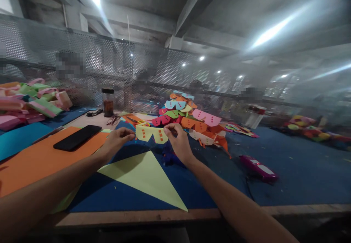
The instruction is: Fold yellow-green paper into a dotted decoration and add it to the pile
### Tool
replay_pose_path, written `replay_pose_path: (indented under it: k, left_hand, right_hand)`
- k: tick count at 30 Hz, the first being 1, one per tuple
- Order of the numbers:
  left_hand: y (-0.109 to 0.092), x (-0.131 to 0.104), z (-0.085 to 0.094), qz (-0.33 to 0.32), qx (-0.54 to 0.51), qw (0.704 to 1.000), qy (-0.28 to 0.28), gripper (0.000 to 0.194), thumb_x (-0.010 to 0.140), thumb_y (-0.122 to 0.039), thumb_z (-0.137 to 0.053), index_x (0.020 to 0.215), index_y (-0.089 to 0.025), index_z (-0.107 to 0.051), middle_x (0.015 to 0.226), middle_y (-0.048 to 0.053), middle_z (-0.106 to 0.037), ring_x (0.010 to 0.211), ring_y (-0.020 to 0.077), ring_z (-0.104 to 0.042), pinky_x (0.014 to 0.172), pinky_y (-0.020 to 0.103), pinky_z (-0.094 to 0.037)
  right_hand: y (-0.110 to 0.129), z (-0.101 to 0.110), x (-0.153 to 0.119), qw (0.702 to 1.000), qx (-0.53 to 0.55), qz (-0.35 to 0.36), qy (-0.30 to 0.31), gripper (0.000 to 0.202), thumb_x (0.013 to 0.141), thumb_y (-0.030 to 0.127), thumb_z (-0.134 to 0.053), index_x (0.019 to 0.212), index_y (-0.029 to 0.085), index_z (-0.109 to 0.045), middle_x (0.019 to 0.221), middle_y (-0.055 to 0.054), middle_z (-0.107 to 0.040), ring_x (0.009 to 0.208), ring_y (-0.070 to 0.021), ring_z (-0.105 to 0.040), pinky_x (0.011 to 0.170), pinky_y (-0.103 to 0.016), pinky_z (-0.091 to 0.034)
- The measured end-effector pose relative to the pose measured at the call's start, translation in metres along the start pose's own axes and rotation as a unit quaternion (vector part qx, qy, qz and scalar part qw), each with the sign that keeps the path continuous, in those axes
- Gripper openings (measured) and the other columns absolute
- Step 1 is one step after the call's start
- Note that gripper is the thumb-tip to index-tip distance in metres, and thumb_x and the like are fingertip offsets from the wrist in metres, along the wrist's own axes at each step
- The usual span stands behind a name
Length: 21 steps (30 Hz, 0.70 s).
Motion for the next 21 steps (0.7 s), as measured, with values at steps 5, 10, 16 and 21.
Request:
replay_pose_path:
  k: [5, 10, 16, 21]
  left_hand:
    - [-0.002, -0.001, -0.002, -0.007, 0.001, 1.0, 0.009, 0.026, 0.062, -0.044, -0.079, 0.073, -0.022, -0.07, 0.075, 0.003, -0.073, 0.076, 0.0209, -0.067, 0.073, 0.03, -0.049]
    - [0.0, 0.0, -0.003, -0.002, 0.0, 1.0, 0.01, 0.031, 0.059, -0.048, -0.08, 0.071, -0.021, -0.069, 0.072, 0.002, -0.071, 0.072, 0.0198, -0.065, 0.071, 0.03, -0.047]
    - [0.0, 0.001, -0.003, -0.003, 0.004, 1.0, 0.011, 0.033, 0.058, -0.05, -0.081, 0.07, -0.021, -0.07, 0.07, 0.002, -0.071, 0.071, 0.0198, -0.065, 0.07, 0.03, -0.048]
    - [-0.001, -0.001, -0.003, -0.006, 0.011, 1.0, 0.012, 0.035, 0.058, -0.052, -0.083, 0.07, -0.022, -0.071, 0.07, 0.003, -0.072, 0.071, 0.0215, -0.065, 0.068, 0.031, -0.048]
  right_hand:
    - [-0.001, 0.009, 0.01, 1.0, -0.001, 0.0, -0.012, 0.023, 0.091, 0.044, -0.057, 0.089, 0.022, -0.064, 0.092, -0.006, -0.069, 0.088, -0.0224, -0.066, 0.084, -0.038, -0.055]
    - [-0.001, 0.03, 0.025, 0.999, -0.02, 0.007, -0.025, 0.025, 0.089, 0.046, -0.059, 0.089, 0.021, -0.065, 0.094, -0.007, -0.07, 0.086, -0.0218, -0.066, 0.082, -0.037, -0.055]
    - [-0.013, 0.07, 0.053, 0.996, -0.054, 0.019, -0.067, 0.028, 0.085, 0.048, -0.061, 0.087, 0.021, -0.065, 0.093, -0.007, -0.07, 0.084, -0.0218, -0.065, 0.082, -0.039, -0.054]
    - [-0.022, 0.111, 0.079, 0.988, -0.093, 0.033, -0.115, 0.027, 0.083, 0.047, -0.062, 0.085, 0.02, -0.066, 0.093, -0.008, -0.071, 0.085, -0.0224, -0.065, 0.085, -0.04, -0.052]
Point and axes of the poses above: each hand's wrist, its own x-axis towards the middle knuckle, its own z-axis out of the back of the hand, y = z × x, the point moved 8 cm from there along x, towards the middle knuckle
